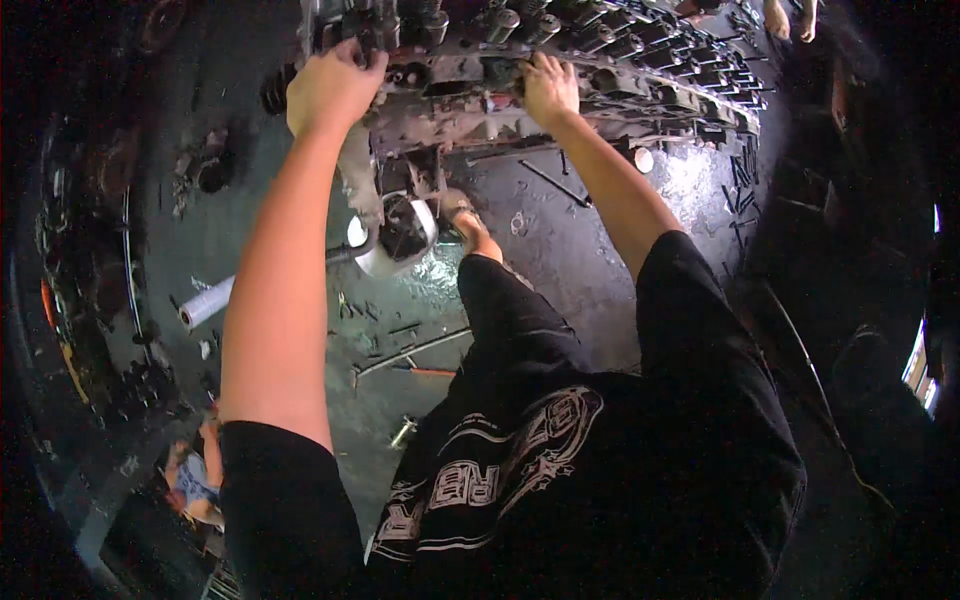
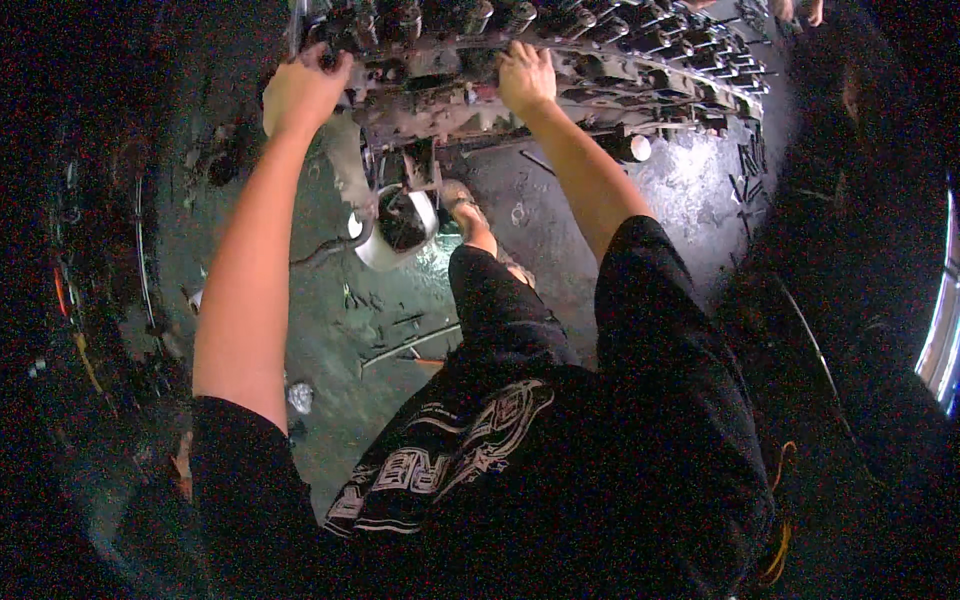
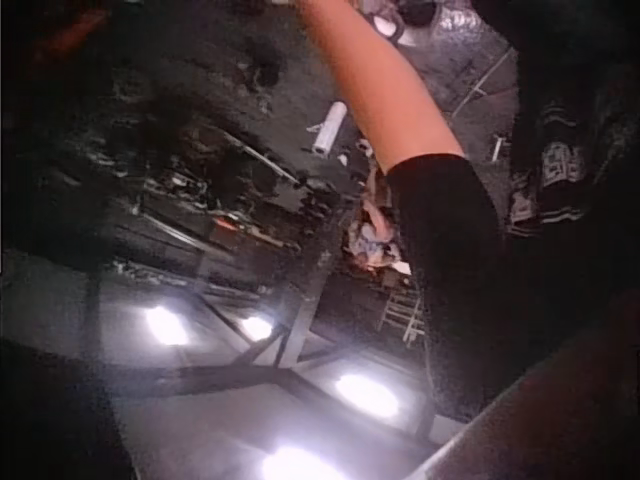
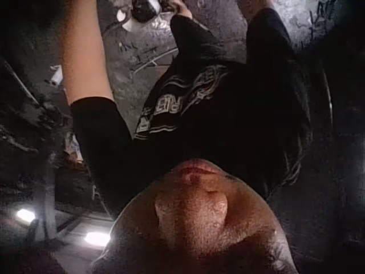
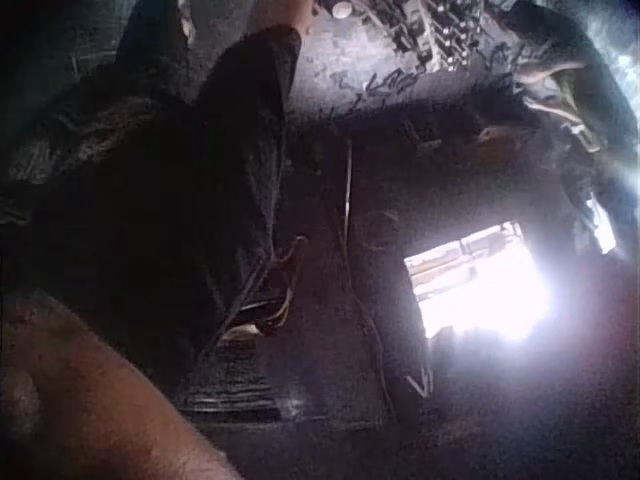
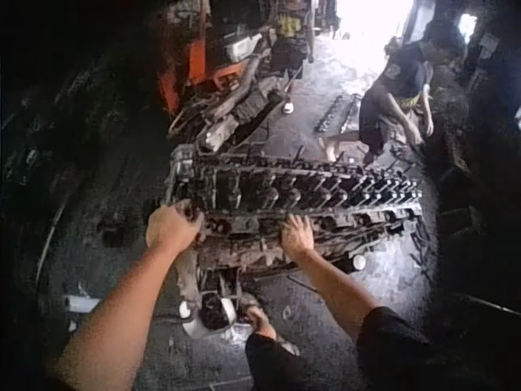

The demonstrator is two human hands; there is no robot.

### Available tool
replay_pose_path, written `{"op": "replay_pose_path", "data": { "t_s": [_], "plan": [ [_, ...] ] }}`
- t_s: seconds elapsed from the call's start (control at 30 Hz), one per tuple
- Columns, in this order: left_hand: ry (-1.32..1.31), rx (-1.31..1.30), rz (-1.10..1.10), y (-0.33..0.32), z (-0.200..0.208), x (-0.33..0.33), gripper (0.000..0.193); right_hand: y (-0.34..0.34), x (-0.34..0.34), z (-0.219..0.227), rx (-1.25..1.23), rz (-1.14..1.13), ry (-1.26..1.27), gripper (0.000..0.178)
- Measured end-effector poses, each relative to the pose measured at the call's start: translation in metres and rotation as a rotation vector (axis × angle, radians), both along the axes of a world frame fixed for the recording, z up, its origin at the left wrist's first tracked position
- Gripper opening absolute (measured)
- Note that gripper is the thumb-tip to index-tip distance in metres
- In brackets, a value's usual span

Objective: The person loosens parts on an engine cylinder head using a metal bar, removes a long metal rod, and extracts components from the cylinder head by hand.

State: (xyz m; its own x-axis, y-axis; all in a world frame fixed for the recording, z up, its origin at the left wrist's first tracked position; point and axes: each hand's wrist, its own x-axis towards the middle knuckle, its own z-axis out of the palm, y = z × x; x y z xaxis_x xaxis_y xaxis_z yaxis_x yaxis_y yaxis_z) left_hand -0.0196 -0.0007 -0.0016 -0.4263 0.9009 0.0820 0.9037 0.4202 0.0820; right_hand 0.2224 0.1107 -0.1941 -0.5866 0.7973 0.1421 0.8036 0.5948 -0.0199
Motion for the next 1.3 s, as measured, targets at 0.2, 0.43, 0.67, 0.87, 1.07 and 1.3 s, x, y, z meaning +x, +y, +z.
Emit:
{"op": "replay_pose_path", "data": {
  "t_s": [0.2,0.43,0.67,0.87,1.07,1.3],
  "plan": [
    [-0.034,-0.112,0.02,0.002,0.01,0.007,0.048,0.0,-0.01,0.029,-0.11,0.025,-0.198,0.025],
    [0.006,-0.004,0.008,0.003,0.008,0.006,0.048,0.002,0.011,0.027,-0.038,0.01,0.035,0.041],
    [-0.016,-0.032,0.013,0.007,0.011,0.009,0.047,0.001,-0.008,0.032,-0.122,0.028,-0.179,0.024],
    [0.004,-0.023,0.044,0.006,0.008,0.007,0.042,-0.005,0.011,0.02,-0.093,-0.041,0.109,0.036],
    [0.052,-0.007,0.009,0.007,0.004,0.008,0.042,-0.002,0.003,0.024,-0.044,0.02,-0.048,0.023],
    [0.011,-0.021,0.014,0.003,0.006,0.006,0.047,-0.011,0.013,0.025,0.022,0.003,0.15,0.043]
  ]
}}
